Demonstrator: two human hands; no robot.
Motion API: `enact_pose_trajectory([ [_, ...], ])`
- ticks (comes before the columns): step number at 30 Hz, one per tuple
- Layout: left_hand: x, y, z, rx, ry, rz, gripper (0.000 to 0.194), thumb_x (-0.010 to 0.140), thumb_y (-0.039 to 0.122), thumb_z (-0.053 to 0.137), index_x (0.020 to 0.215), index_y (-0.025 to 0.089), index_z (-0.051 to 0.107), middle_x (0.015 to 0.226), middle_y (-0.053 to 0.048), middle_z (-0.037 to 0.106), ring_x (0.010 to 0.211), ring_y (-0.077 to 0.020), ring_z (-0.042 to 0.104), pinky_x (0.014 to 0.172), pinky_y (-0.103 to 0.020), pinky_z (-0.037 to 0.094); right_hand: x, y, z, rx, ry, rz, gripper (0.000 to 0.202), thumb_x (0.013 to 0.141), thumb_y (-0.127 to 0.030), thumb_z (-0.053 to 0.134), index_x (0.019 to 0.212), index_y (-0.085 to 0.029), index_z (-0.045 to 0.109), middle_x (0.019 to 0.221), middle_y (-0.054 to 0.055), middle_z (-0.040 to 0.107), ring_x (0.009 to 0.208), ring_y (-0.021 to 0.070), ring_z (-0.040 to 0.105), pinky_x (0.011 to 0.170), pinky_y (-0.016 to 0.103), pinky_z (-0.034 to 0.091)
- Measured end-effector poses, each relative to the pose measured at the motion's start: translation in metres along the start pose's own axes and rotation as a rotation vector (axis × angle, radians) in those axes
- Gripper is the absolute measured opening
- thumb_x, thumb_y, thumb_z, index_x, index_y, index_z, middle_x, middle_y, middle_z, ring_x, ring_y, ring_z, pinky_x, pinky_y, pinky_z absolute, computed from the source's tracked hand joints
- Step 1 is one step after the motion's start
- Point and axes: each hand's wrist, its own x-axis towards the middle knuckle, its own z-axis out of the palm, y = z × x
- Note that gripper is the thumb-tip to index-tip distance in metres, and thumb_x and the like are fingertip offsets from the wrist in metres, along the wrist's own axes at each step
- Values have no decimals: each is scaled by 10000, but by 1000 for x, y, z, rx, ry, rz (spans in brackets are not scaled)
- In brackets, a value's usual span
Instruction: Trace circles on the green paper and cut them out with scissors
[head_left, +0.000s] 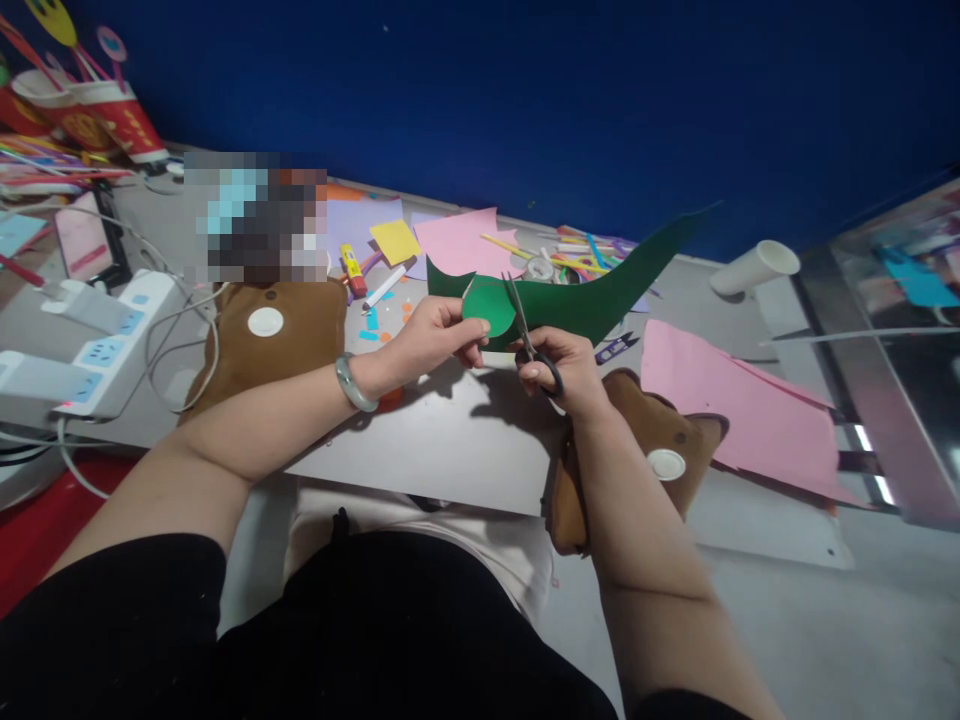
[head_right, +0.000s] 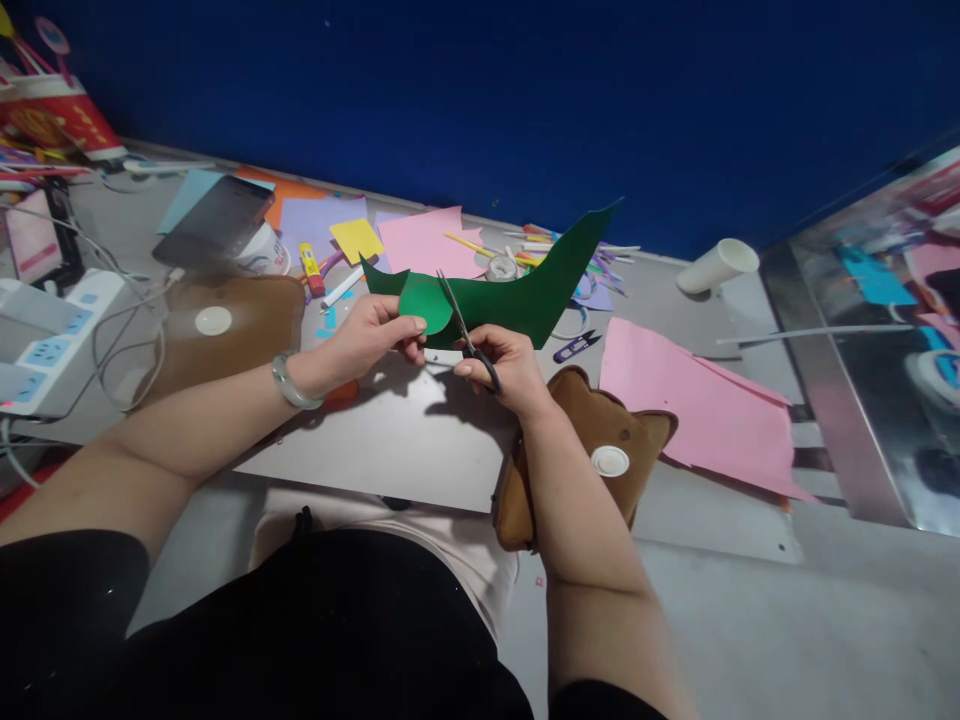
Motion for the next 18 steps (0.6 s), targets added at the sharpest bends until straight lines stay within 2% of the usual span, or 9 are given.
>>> enact_pose_trajectory([
  [3,-1,-1,0,20,16,32,299,977,216,717,687,162,666,564,5,697,531,-78,679,573,-171,537,0,1,1,-4,6,0,679,473,-704,1058,821,-212,745,550,-44,608,378,121,511,369,267,378],
  [7,-1,-5,-1,35,-17,82,513,874,594,884,677,163,687,591,-20,725,538,-93,667,556,-190,526,-1,1,5,20,0,-5,642,514,-668,1060,828,-207,741,562,-42,613,377,120,522,367,257,379],
  [10,0,-8,-3,102,-38,113,649,833,755,853,628,157,704,590,-46,732,546,-95,659,575,-198,525,-1,1,8,35,-23,11,661,472,-628,1086,828,-202,728,588,-41,628,383,119,528,366,254,398],
  [13,0,-9,-5,153,-43,130,660,854,759,832,621,150,725,588,-63,737,539,-90,647,565,-192,503,0,1,11,17,-43,16,691,476,-664,1073,834,-198,710,608,-35,643,409,122,552,390,255,435],
  [18,-2,-7,-6,174,-83,110,584,918,638,837,613,153,728,601,-58,747,547,-93,659,586,-195,518,1,2,12,2,-33,27,720,481,-715,1048,842,-196,703,626,-30,654,444,116,570,425,254,481],
])
